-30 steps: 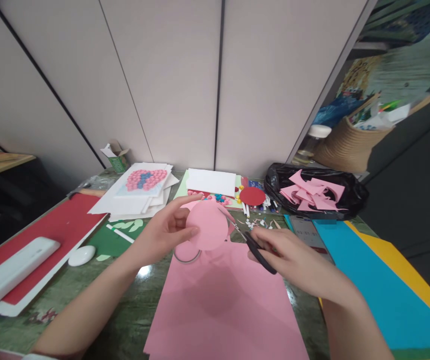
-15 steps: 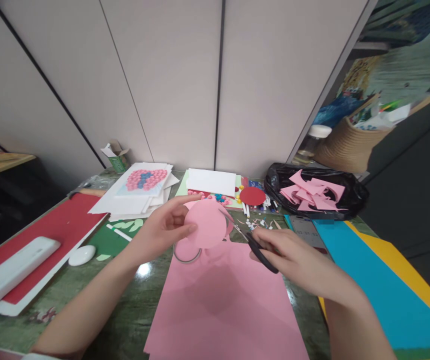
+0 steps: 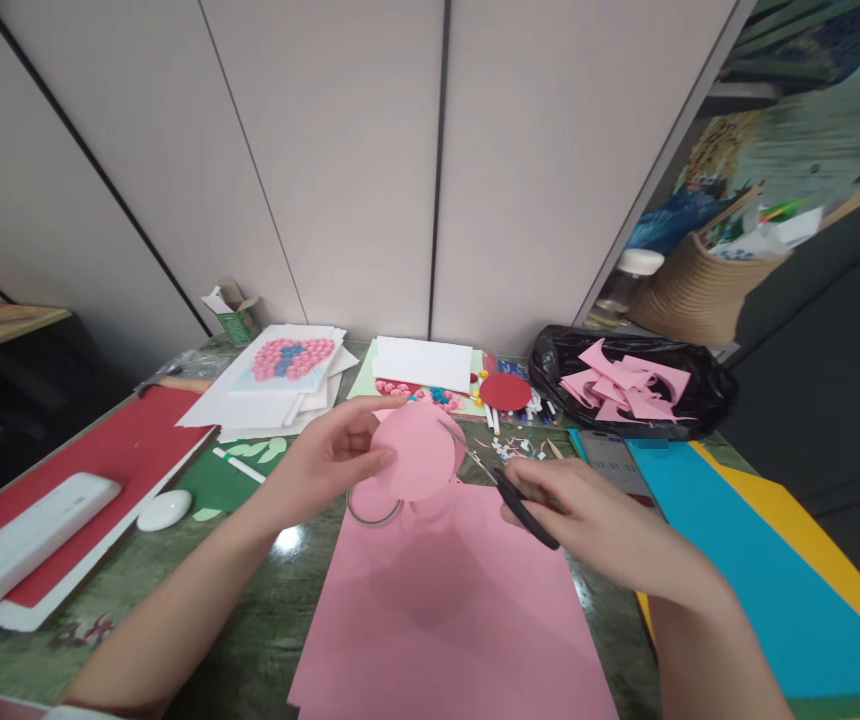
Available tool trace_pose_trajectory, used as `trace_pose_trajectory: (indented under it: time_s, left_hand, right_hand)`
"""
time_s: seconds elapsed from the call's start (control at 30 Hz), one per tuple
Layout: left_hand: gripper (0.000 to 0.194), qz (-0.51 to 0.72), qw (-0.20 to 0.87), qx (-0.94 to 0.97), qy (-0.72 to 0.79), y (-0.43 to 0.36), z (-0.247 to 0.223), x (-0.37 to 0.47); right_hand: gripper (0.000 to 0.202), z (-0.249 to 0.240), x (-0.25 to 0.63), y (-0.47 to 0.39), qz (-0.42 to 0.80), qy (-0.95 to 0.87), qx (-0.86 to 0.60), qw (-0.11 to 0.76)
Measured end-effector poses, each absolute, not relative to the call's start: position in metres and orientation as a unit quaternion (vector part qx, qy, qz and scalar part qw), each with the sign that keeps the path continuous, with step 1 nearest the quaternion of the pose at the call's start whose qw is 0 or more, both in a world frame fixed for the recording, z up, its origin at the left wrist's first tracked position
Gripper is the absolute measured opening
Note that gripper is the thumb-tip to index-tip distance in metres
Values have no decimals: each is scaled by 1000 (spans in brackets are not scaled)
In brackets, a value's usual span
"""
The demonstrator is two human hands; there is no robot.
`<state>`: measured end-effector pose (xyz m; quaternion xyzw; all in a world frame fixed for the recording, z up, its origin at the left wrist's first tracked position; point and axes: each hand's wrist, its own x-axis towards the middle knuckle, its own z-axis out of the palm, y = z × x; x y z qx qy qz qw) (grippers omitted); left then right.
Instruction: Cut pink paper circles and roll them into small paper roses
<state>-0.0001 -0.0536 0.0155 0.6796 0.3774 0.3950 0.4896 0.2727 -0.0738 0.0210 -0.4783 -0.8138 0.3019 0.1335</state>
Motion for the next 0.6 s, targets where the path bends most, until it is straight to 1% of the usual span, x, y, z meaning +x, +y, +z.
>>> trace_pose_trajectory:
  time_s: [0.1,0.2,0.6]
  left_hand:
    - [45,380,499,682,377,-54,13,1]
    - [46,365,507,688,370,-54,11,3]
    - [47,372,502,687,371,-54,13,2]
  right_hand:
    - [15,22,268,-75,311,-803,-484,156]
    - [13,23,265,-75,322,-804,-477,150]
    - [18,21,269,-75,313,-811,-469,154]
